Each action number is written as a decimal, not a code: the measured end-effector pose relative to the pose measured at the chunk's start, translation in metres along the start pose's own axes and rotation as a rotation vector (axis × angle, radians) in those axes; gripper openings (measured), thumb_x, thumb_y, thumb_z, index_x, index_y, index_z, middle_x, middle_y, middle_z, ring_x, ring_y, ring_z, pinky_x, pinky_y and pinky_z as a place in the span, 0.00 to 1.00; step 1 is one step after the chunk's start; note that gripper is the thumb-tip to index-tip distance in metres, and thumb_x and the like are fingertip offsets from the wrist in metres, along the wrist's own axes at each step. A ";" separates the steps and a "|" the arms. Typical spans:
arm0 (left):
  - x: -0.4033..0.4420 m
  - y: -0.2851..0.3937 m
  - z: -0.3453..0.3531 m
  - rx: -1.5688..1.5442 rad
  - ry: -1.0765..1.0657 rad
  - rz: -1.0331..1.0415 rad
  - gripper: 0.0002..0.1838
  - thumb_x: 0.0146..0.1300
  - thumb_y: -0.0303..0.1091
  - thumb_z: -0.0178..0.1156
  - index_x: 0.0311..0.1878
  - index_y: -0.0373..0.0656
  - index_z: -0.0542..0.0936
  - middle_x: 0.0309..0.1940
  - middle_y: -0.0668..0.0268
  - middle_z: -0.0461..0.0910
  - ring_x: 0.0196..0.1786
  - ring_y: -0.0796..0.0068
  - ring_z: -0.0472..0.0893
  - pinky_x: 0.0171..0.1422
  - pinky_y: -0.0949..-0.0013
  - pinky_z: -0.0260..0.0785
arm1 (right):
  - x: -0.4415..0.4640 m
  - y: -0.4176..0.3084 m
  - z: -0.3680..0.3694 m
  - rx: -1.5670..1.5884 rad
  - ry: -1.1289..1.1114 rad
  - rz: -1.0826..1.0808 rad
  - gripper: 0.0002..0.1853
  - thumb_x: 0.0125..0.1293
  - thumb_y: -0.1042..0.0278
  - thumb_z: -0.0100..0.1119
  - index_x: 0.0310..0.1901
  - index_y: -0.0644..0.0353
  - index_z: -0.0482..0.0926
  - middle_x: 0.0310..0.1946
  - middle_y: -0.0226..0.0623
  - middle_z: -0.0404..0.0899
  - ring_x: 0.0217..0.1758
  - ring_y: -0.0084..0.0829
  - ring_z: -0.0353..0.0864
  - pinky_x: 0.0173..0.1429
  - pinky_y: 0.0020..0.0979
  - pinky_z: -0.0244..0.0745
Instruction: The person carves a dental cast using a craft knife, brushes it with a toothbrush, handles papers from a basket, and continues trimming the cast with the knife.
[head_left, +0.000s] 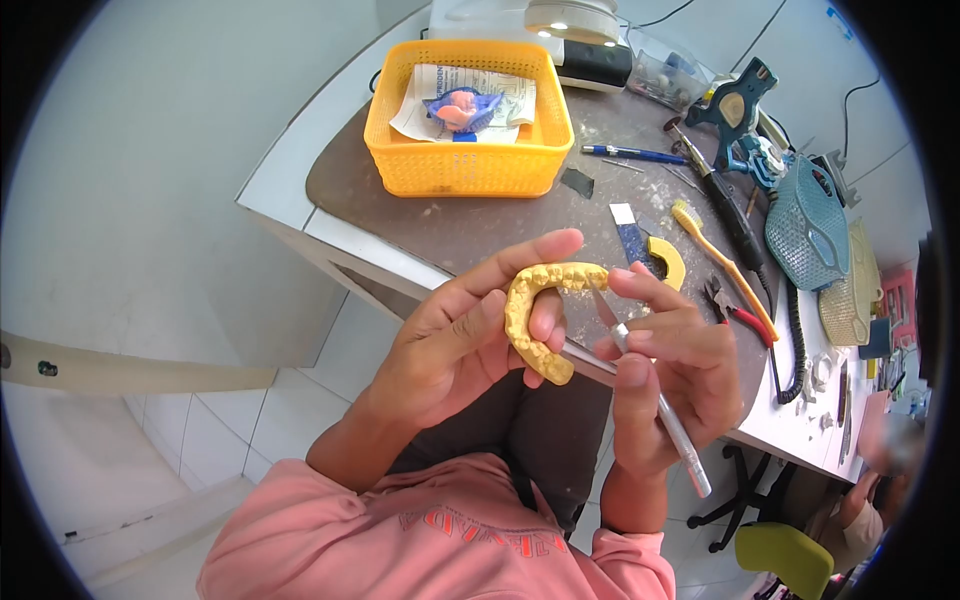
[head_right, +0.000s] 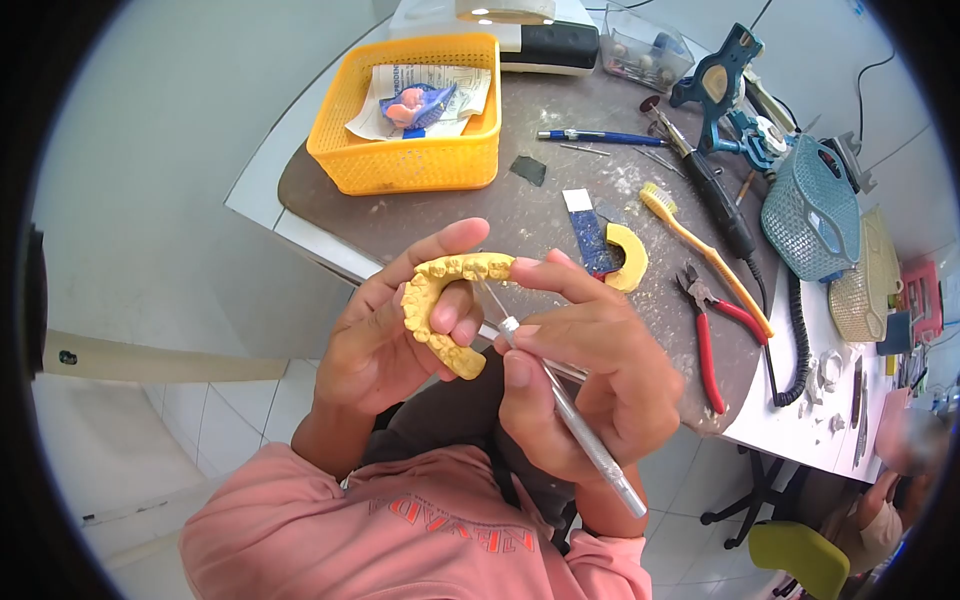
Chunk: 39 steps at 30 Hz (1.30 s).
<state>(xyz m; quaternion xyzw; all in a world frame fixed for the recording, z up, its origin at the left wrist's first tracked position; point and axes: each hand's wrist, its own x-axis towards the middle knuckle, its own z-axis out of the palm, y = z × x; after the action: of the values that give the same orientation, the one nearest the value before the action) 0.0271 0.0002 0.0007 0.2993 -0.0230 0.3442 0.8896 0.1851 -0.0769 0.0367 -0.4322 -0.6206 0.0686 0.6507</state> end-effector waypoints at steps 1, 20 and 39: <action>0.000 0.000 0.000 -0.002 0.006 -0.001 0.40 0.75 0.43 0.54 0.78 0.30 0.47 0.42 0.63 0.72 0.50 0.68 0.75 0.43 0.72 0.79 | -0.001 0.000 -0.001 0.002 -0.002 0.006 0.08 0.57 0.80 0.65 0.38 0.66 0.79 0.28 0.43 0.85 0.47 0.51 0.87 0.64 0.54 0.74; 0.002 0.000 -0.003 0.023 -0.060 0.011 0.34 0.78 0.43 0.49 0.78 0.35 0.53 0.45 0.65 0.74 0.48 0.77 0.76 0.48 0.74 0.74 | -0.014 -0.006 -0.006 0.012 0.037 0.053 0.07 0.60 0.81 0.62 0.40 0.67 0.76 0.29 0.44 0.83 0.41 0.44 0.87 0.52 0.44 0.83; 0.000 -0.001 0.000 0.022 -0.009 0.023 0.40 0.75 0.43 0.54 0.78 0.30 0.47 0.43 0.64 0.72 0.51 0.70 0.73 0.50 0.68 0.77 | -0.013 -0.015 -0.040 -0.296 0.032 -0.090 0.15 0.58 0.82 0.70 0.46 0.68 0.77 0.37 0.50 0.83 0.41 0.38 0.85 0.47 0.33 0.82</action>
<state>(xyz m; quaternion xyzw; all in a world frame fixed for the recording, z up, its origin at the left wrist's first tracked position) 0.0275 -0.0003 0.0002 0.3102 -0.0266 0.3531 0.8822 0.2103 -0.1133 0.0422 -0.4962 -0.6324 -0.0599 0.5919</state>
